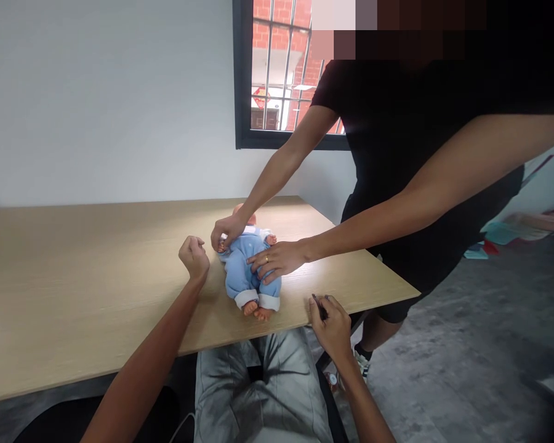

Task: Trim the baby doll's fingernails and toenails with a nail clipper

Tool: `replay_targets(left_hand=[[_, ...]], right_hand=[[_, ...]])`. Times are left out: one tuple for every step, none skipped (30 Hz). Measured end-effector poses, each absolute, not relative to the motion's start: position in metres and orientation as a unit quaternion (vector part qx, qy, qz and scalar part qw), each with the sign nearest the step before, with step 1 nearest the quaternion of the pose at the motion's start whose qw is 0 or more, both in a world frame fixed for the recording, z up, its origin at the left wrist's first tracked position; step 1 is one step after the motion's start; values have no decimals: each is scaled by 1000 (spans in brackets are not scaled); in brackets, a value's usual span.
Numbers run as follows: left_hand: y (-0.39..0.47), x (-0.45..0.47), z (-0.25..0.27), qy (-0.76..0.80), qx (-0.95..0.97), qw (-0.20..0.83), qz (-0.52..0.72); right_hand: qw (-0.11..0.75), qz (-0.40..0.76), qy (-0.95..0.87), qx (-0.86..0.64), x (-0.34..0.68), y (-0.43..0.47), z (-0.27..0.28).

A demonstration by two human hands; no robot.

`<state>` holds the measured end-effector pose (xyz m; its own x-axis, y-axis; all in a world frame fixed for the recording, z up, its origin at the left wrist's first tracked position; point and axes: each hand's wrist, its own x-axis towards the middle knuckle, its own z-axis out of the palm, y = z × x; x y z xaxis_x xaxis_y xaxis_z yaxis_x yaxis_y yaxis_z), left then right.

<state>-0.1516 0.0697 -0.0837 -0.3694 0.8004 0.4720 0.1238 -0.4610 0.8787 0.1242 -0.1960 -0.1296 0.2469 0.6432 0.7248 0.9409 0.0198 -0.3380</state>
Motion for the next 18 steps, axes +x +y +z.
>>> replay_targets(left_hand=[[69, -152, -83, 458, 504, 247, 689], [69, -152, -83, 458, 504, 249, 689], [68, -152, -83, 457, 504, 251, 688], [68, -152, -83, 456, 505, 253, 688], [67, -152, -82, 454, 507, 254, 687], [67, -151, -82, 452, 508, 255, 687], [66, -151, -81, 450, 510, 256, 687], [65, -151, -81, 447, 513, 257, 686], [65, -151, -80, 445, 515, 257, 686], [64, -150, -80, 443, 518, 258, 685], [63, -150, -79, 441, 521, 258, 684], [63, -150, -79, 439, 524, 259, 683], [62, -150, -78, 437, 526, 260, 681], [62, -150, -78, 435, 529, 261, 680], [62, -150, -78, 434, 532, 263, 678], [62, -149, -78, 432, 535, 264, 676], [62, -149, -79, 432, 537, 265, 674], [62, -149, -79, 431, 540, 267, 672]], right_hand=[[408, -182, -586, -676, 124, -196, -130], [408, -182, -587, -676, 124, -196, -130], [407, -183, -586, -676, 124, -196, -130], [407, -183, -586, -677, 124, -196, -130], [407, -183, -585, -677, 124, -196, -130], [406, -183, -585, -678, 124, -196, -130], [406, -184, -585, -678, 124, -196, -129], [405, -184, -585, -679, 124, -196, -129], [405, -184, -585, -679, 124, -196, -129], [404, -184, -585, -679, 124, -196, -128], [404, -184, -585, -678, 123, -196, -128], [404, -185, -585, -678, 123, -196, -128], [405, -186, -585, -678, 123, -196, -128], [405, -186, -585, -678, 123, -195, -128], [405, -187, -585, -677, 122, -196, -128], [405, -188, -585, -677, 122, -196, -128], [405, -188, -585, -677, 122, -196, -128], [405, -188, -586, -677, 122, -196, -128]])
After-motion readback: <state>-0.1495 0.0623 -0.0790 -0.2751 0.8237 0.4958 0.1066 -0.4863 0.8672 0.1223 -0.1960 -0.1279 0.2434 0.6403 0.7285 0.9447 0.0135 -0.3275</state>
